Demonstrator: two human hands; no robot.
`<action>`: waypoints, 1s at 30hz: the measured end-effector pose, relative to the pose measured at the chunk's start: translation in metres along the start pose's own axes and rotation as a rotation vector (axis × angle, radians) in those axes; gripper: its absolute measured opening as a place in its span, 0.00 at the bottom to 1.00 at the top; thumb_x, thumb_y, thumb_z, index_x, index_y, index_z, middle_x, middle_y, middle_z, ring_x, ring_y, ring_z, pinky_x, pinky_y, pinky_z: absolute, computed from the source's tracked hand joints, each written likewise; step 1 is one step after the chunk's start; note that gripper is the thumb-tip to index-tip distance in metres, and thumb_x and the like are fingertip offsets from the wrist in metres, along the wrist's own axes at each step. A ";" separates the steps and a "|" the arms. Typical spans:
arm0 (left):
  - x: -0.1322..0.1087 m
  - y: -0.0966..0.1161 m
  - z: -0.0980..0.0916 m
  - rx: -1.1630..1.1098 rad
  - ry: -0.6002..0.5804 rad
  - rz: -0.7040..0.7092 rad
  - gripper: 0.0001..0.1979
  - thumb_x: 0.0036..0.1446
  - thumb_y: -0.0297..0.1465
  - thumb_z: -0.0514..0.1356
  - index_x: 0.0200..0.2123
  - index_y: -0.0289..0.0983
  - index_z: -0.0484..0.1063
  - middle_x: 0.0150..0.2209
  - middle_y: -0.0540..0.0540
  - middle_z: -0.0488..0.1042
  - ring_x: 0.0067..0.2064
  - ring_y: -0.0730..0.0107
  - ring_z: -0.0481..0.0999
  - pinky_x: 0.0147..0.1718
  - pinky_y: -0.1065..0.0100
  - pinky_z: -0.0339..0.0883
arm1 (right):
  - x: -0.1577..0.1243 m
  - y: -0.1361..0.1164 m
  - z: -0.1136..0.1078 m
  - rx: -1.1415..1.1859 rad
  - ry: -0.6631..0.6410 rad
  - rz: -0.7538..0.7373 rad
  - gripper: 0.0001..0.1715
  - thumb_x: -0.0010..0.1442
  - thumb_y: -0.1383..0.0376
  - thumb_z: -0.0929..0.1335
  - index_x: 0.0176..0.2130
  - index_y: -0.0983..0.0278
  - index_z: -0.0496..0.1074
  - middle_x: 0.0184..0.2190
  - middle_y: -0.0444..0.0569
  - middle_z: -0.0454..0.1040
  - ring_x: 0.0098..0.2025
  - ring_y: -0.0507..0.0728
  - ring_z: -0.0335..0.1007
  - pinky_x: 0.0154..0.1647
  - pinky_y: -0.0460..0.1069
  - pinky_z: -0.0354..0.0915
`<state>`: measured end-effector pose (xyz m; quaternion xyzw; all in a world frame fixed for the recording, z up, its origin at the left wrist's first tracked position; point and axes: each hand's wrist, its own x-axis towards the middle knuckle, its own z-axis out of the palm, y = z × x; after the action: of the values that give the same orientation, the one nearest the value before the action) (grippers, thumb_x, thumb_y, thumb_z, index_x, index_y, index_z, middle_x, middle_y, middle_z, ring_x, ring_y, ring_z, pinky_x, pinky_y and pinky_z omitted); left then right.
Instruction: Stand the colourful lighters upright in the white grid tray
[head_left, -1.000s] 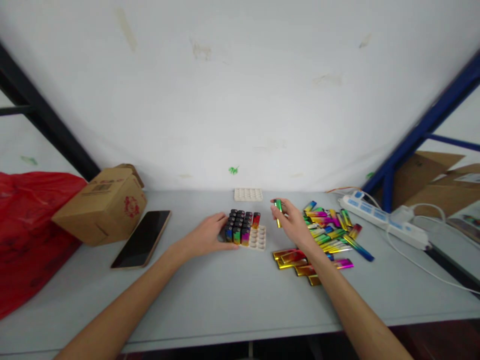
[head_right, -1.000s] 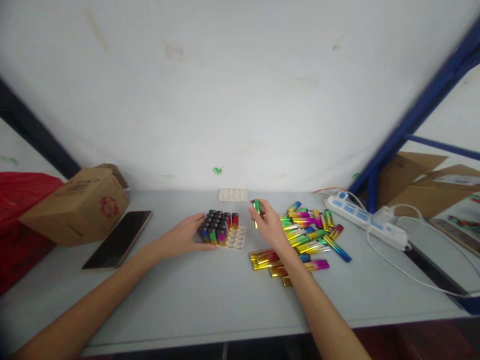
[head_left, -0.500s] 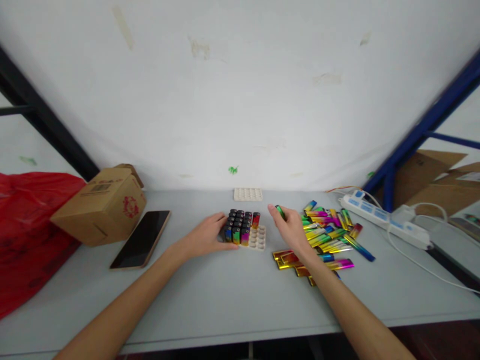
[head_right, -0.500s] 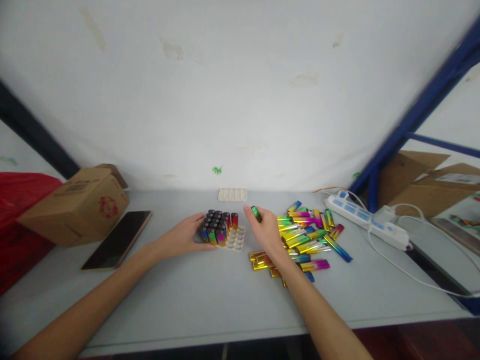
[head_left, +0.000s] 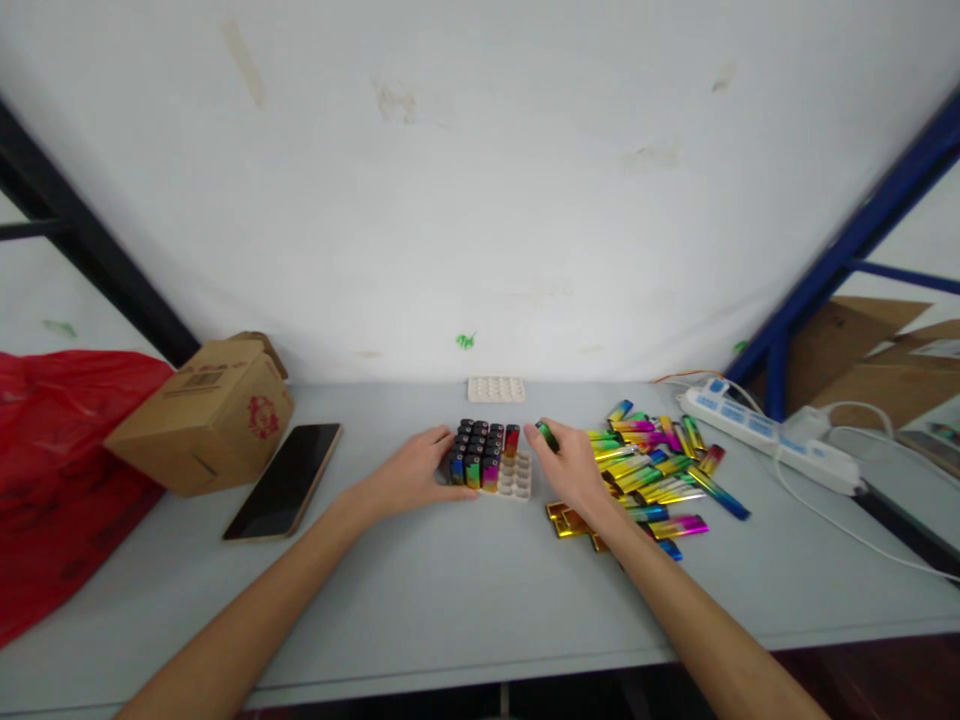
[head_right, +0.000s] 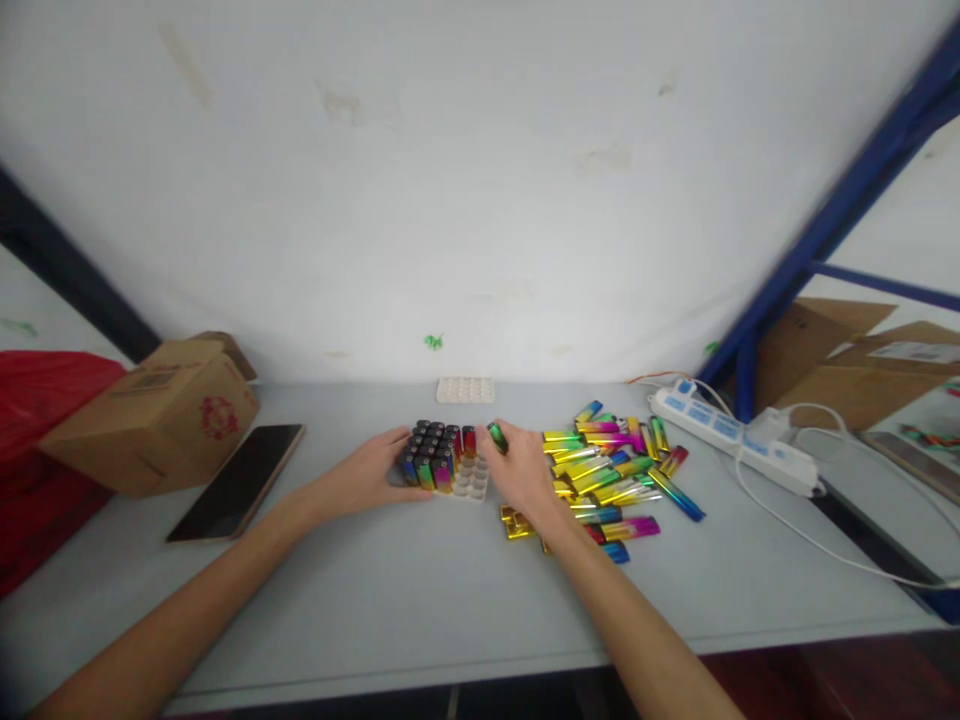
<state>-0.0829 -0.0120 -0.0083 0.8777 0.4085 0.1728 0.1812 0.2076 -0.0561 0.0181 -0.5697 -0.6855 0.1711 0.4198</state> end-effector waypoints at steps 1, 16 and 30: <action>0.000 -0.001 0.000 -0.006 -0.002 0.001 0.40 0.58 0.64 0.76 0.61 0.43 0.81 0.60 0.36 0.84 0.63 0.38 0.83 0.67 0.47 0.76 | 0.000 0.000 0.000 -0.001 -0.004 -0.006 0.31 0.74 0.44 0.64 0.25 0.56 0.56 0.20 0.39 0.60 0.27 0.54 0.56 0.33 0.51 0.50; 0.000 0.002 -0.001 0.022 0.004 -0.002 0.39 0.58 0.65 0.75 0.60 0.44 0.82 0.60 0.35 0.85 0.61 0.38 0.83 0.66 0.46 0.78 | -0.003 0.000 0.001 0.014 -0.051 -0.021 0.21 0.77 0.47 0.65 0.35 0.54 0.67 0.24 0.41 0.71 0.28 0.59 0.69 0.35 0.50 0.58; 0.000 0.003 -0.001 0.020 -0.015 -0.004 0.38 0.59 0.63 0.76 0.59 0.44 0.81 0.60 0.36 0.84 0.63 0.39 0.83 0.67 0.47 0.77 | 0.005 0.005 -0.022 -0.080 -0.142 -0.242 0.31 0.80 0.42 0.66 0.31 0.55 0.66 0.26 0.46 0.76 0.30 0.59 0.71 0.38 0.51 0.64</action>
<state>-0.0815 -0.0132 -0.0061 0.8799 0.4108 0.1617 0.1756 0.2276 -0.0554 0.0290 -0.4855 -0.7835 0.1317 0.3647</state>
